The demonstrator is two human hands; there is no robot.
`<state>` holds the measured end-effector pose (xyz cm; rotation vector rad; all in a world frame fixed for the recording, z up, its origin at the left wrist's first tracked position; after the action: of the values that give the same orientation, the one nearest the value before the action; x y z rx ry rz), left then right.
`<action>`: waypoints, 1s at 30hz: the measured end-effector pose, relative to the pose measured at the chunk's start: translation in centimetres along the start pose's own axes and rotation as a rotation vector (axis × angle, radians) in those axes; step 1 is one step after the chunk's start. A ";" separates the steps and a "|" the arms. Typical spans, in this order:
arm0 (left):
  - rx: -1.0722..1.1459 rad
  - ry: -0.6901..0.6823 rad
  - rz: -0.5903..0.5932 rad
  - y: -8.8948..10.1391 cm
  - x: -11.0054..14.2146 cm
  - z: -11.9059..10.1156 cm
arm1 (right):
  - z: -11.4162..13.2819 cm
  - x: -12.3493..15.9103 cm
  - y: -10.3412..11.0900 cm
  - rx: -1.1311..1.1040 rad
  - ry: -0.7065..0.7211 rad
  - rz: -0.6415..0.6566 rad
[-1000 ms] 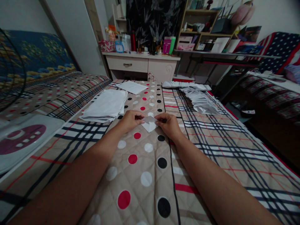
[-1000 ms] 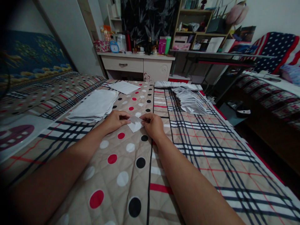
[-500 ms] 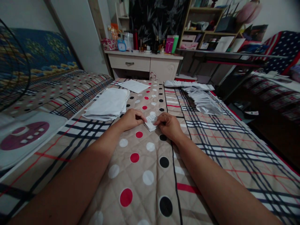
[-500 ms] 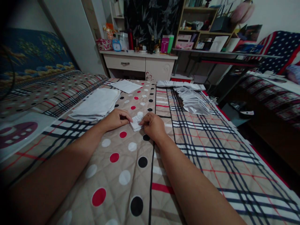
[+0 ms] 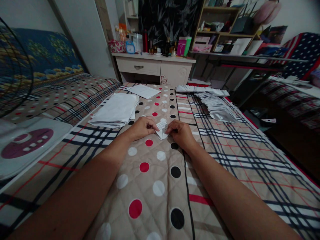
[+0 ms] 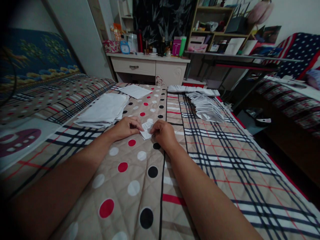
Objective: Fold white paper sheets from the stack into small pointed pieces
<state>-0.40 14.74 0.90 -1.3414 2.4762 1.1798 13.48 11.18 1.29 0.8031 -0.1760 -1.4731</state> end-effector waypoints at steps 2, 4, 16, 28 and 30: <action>-0.003 -0.001 0.006 -0.1 0.1 0.1 | 0.1 0.0 -0.1 0.008 0.000 -0.002; -0.009 -0.003 0.005 0.0 0.1 0.0 | 0.2 0.1 -0.1 0.020 0.003 -0.008; -0.062 -0.021 0.029 0.2 0.0 0.2 | 0.7 0.5 -0.3 0.169 0.019 0.005; -0.148 -0.031 0.036 0.7 0.0 0.3 | 1.8 1.1 -0.4 0.314 0.044 0.025; -0.157 -0.041 0.040 0.7 0.0 0.3 | 2.1 1.1 -0.5 0.350 0.048 0.033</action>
<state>-1.00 15.17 1.09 -1.2939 2.4374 1.4224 12.03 9.42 2.12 1.1104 -0.4170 -1.4088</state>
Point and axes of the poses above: each hand's wrist, its own x-axis away from the middle knuckle, its own y-axis out of the back of the hand, z = x × y, the point moved 9 cm from there along -x, towards the middle knuckle, and after that the axes turned 9 degrees about -y, right-handed, at the moved point
